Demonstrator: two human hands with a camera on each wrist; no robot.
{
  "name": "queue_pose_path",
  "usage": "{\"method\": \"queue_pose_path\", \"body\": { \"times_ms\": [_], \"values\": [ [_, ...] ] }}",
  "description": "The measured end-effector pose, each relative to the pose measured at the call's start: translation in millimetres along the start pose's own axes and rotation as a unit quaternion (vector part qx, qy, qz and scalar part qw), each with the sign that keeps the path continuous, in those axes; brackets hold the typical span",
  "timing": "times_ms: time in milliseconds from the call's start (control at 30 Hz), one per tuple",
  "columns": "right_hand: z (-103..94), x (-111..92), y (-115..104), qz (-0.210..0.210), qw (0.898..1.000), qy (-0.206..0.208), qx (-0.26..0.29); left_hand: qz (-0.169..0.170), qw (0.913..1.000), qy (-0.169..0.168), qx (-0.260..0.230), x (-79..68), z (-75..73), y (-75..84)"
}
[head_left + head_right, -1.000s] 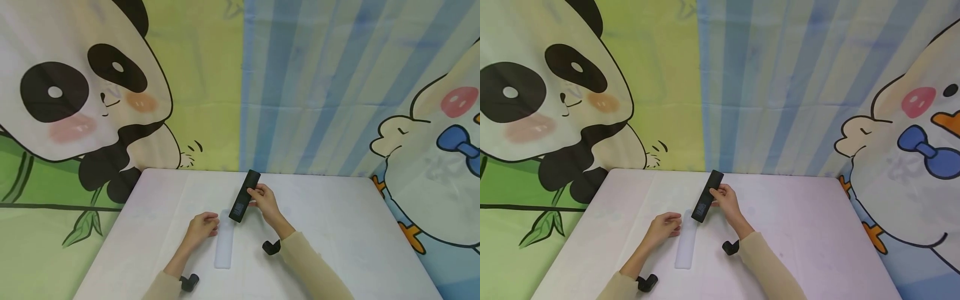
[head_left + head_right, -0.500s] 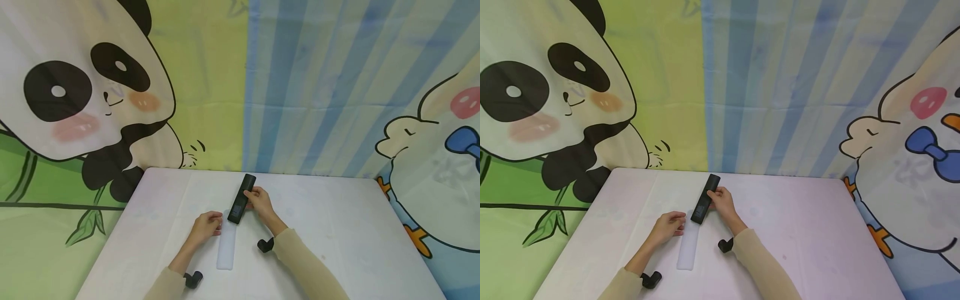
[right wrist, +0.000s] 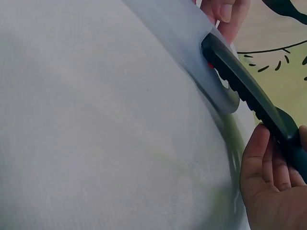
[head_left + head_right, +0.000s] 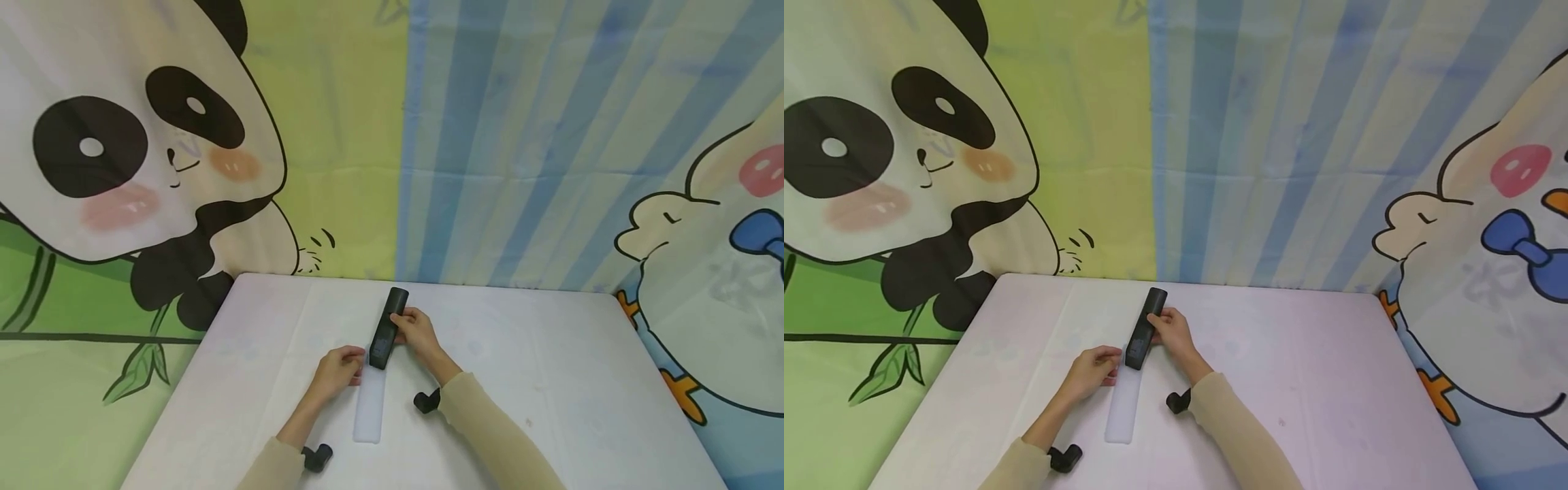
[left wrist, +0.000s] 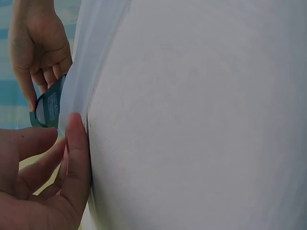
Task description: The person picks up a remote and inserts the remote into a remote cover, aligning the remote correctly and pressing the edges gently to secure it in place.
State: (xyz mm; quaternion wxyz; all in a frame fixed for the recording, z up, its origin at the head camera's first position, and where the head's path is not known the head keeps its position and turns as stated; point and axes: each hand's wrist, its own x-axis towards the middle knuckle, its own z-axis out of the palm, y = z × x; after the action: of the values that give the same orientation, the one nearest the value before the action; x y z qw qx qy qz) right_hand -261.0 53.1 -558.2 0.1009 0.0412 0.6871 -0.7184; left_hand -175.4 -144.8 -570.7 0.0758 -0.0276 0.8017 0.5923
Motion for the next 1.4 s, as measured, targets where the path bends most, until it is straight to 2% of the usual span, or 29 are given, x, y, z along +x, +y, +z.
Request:
{"method": "queue_pose_path", "body": {
  "times_ms": [267, 433, 733, 833, 933, 1033, 1133, 1267, 1400],
  "values": [
    [5.3, 0, 9, -0.006, 1.0, -0.023, 0.012, 0.001, 1.0, -0.005, -0.004, -1.6, 0.9, -1.6],
    [7.2, 0, 10, -0.007, 1.0, -0.021, 0.009, 0.011, 0.9999, -0.002, -0.002, 0.0, 1.3, -0.8],
    [2.1, -9, -1, -0.021, 0.999, -0.017, 0.033, 0.017, 0.9998, -0.004, -0.001, -3.8, 1.4, 9.0],
    [-1.8, -15, -3, -0.02, 0.999, -0.017, 0.045, 0.003, 0.9997, -0.007, -0.025, -6.4, 1.6, 10.6],
    [-6.2, -20, -8, -0.02, 0.997, -0.018, 0.068, -0.02, 0.9972, -0.016, -0.07, -8.2, 2.3, 12.3],
    [-10.4, -28, -15, -0.022, 0.995, -0.019, 0.094, -0.039, 0.9911, -0.025, -0.125, -10.3, 3.5, 14.6],
    [-14.1, -35, -22, -0.028, 0.994, -0.021, 0.105, -0.06, 0.9813, -0.042, -0.178, -13.3, 4.7, 17.7],
    [-17.1, -46, -29, -0.036, 0.993, -0.033, 0.104, -0.067, 0.9756, -0.067, -0.198, -19.5, 7.1, 21.6],
    [-18.9, -56, -35, -0.041, 0.994, -0.048, 0.092, -0.053, 0.9786, -0.077, -0.183, -26.2, 10.6, 25.8]
  ]
}}
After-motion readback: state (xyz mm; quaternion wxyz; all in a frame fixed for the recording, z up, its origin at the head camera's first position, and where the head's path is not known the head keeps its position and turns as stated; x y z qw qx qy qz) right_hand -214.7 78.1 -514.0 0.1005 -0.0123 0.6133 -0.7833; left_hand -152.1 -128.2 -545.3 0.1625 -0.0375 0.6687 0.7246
